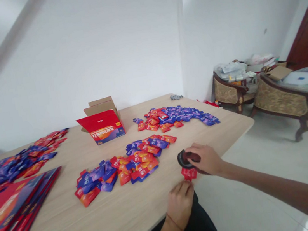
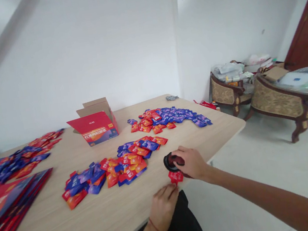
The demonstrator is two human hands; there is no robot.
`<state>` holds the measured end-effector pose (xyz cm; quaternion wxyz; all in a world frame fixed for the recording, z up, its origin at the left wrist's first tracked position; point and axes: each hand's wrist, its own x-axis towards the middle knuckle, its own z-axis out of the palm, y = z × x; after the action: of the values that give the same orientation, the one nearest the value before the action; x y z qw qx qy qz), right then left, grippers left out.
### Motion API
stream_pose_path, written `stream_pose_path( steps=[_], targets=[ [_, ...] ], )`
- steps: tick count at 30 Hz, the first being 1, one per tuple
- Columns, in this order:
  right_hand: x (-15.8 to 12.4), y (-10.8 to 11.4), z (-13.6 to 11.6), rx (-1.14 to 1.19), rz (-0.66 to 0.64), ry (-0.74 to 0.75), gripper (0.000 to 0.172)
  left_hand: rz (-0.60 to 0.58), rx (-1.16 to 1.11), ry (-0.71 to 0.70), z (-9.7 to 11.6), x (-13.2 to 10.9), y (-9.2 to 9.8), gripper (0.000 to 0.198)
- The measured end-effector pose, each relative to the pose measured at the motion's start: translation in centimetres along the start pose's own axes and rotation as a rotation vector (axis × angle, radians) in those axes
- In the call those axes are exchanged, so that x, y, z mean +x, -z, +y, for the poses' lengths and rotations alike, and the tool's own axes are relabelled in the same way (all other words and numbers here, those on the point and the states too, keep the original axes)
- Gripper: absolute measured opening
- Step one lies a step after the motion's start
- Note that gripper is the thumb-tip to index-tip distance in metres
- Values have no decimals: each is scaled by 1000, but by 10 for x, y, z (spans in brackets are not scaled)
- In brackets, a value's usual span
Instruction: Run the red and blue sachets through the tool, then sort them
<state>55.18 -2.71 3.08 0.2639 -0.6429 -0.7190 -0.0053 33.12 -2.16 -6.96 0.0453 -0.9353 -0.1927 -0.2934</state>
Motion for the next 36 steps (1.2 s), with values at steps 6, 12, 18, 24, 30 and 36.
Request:
stream_pose_path(
  steps=[6, 12, 18, 24, 30, 36],
  targets=[
    [-12, -30, -24, -103, -197, 7, 29, -7, -37, 6, -2, -1, 0, 21],
    [19, -30, 20, -262, -211, -65, 25, 25, -56, 8, -4, -2, -2, 22],
    [36, -6, 39, -206, -61, -169, 26, 29, -68, 16, -3, -3, -3, 20],
    [0, -15, -16, -43, -129, 25, 29, 16, -76, 30, -3, -1, -2, 19],
    [-6, -41, -12, -153, -210, 12, 24, -16, -88, 27, -3, -2, -1, 18],
    [31, -32, 50, -211, -155, -138, 21, 19, -65, 9, -3, 0, 0, 19]
  ],
)
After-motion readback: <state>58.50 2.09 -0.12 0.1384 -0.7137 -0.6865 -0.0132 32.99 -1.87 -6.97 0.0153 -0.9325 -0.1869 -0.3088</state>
